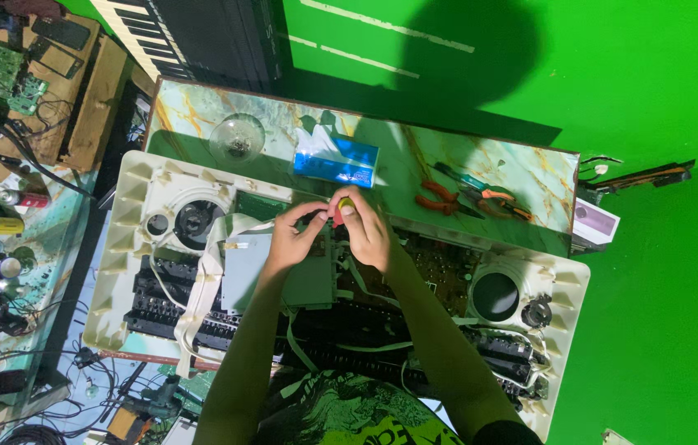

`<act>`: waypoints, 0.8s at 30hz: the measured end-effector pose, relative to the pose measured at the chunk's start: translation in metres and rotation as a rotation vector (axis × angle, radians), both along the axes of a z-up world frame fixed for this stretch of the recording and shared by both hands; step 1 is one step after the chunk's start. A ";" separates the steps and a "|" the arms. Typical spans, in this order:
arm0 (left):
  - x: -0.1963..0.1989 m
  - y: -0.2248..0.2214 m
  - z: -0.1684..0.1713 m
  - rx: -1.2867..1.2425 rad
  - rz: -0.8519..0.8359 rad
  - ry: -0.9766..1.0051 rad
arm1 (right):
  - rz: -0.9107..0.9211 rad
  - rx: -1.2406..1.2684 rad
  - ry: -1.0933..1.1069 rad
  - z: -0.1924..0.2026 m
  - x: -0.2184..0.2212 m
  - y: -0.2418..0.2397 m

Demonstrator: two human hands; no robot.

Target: The person uses a screwdriver to loosen and remove screws from an internal component plate within an electronic keyboard, then detaches a ribbon cable and wires from the circuitry.

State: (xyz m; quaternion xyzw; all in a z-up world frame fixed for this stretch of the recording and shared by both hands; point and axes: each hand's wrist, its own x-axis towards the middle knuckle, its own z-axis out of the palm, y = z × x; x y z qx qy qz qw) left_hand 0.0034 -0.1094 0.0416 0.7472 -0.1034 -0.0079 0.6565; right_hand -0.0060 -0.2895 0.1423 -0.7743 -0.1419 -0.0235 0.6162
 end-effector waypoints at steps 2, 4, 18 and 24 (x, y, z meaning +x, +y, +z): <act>0.000 0.001 -0.001 0.001 -0.002 0.005 | 0.000 -0.011 -0.023 0.000 0.000 0.000; 0.000 0.001 -0.001 0.002 -0.007 0.002 | 0.001 -0.014 -0.034 0.000 0.000 0.000; 0.000 -0.002 -0.005 -0.043 -0.128 0.007 | -0.037 -0.253 -0.158 -0.002 0.010 -0.009; 0.001 -0.008 -0.010 -0.034 -0.165 0.019 | -0.057 -0.212 -0.102 0.007 0.003 -0.001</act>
